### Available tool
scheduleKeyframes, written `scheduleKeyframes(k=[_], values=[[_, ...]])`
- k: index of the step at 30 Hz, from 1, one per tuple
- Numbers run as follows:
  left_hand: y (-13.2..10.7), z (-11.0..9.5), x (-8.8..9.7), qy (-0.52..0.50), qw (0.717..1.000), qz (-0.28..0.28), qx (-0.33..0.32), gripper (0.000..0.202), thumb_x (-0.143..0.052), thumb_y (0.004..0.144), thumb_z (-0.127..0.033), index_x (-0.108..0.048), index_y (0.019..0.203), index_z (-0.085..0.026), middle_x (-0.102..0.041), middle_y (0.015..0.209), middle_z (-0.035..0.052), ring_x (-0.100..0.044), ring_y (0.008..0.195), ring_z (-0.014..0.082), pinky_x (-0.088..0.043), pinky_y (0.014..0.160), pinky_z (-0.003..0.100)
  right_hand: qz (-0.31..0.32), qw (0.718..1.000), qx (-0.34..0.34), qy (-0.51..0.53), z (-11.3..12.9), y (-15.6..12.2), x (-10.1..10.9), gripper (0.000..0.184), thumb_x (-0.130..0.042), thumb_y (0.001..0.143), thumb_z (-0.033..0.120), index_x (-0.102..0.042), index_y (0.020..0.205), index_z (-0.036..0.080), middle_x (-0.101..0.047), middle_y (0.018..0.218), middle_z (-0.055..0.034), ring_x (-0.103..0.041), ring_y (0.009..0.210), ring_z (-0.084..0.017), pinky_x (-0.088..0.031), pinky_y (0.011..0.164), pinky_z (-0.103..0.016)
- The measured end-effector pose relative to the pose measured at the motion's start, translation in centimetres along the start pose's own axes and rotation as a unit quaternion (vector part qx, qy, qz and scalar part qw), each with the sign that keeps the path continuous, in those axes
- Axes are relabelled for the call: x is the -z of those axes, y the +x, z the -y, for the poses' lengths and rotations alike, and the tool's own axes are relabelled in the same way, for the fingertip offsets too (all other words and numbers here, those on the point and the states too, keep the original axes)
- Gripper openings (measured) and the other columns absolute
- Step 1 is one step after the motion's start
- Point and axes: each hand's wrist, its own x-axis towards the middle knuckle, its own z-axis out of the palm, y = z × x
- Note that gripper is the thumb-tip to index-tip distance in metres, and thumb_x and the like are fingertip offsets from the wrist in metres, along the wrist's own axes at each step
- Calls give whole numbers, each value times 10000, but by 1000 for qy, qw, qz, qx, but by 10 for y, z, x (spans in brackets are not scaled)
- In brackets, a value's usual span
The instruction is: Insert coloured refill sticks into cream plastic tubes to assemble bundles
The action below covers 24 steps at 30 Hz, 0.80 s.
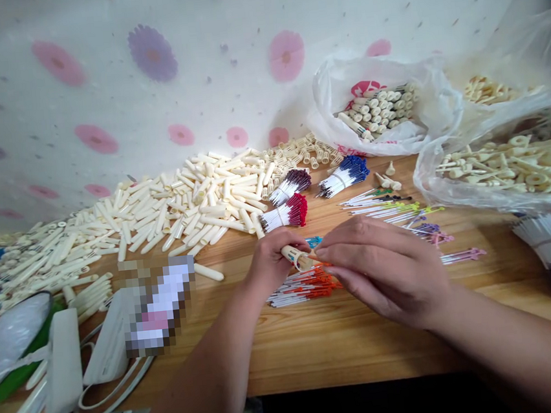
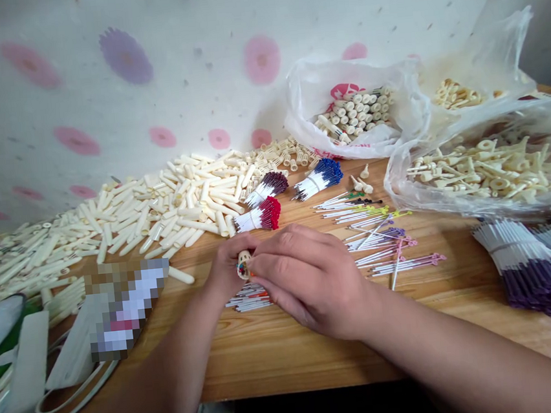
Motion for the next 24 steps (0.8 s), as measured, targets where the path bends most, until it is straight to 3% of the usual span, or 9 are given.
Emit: scheduleKeyframes(k=[3,6,9,11,16,24], values=[[-1,6,1,23,1000,-6,-21,107,-665,756,-285,-637,750,-182,-619,733,11,-557,707,154,-434,688,273,-6,999,-30,8,-5,-3,-7,219,-521,863,155,-643,1015,255,-693,903,-59,-646,827,-177,-536,714,-330],[-2,8,5,33,998,-5,-53,284,-671,758,-411,-633,905,-171,-623,852,48,-573,819,189,-443,765,304,-9,999,-47,-23,-10,-6,-12,226,-532,848,139,-657,1006,240,-666,914,-70,-625,831,-178,-518,708,-331],[-3,4,10,27,996,19,-81,464,-561,793,-559,-598,1034,-165,-603,976,88,-559,939,225,-428,850,340,-24,997,-53,-56,-15,-10,-13,203,-571,818,125,-664,965,229,-605,869,-58,-588,799,-163,-495,660,-299],[-4,1,12,32,995,31,-86,493,-449,847,-577,-579,1087,-167,-586,1015,102,-543,986,232,-415,880,347,-38,996,-55,-67,-18,-11,-13,166,-604,794,114,-658,909,222,-558,850,-45,-562,770,-148,-475,622,-276],[-4,1,11,81,991,24,-100,466,-372,892,-543,-587,1047,-160,-566,971,100,-532,959,222,-414,857,339,-36,995,-61,-72,-20,-10,-14,108,-616,784,105,-617,840,197,-525,848,-41,-540,750,-141,-463,633,-288],[-5,1,6,171,976,-70,-112,467,-394,874,-558,-618,929,-152,-532,817,71,-510,810,204,-411,695,300,-39,993,-111,-13,-24,-10,-19,102,-592,803,94,-615,839,187,-532,840,-39,-530,803,-151,-449,680,-288]])
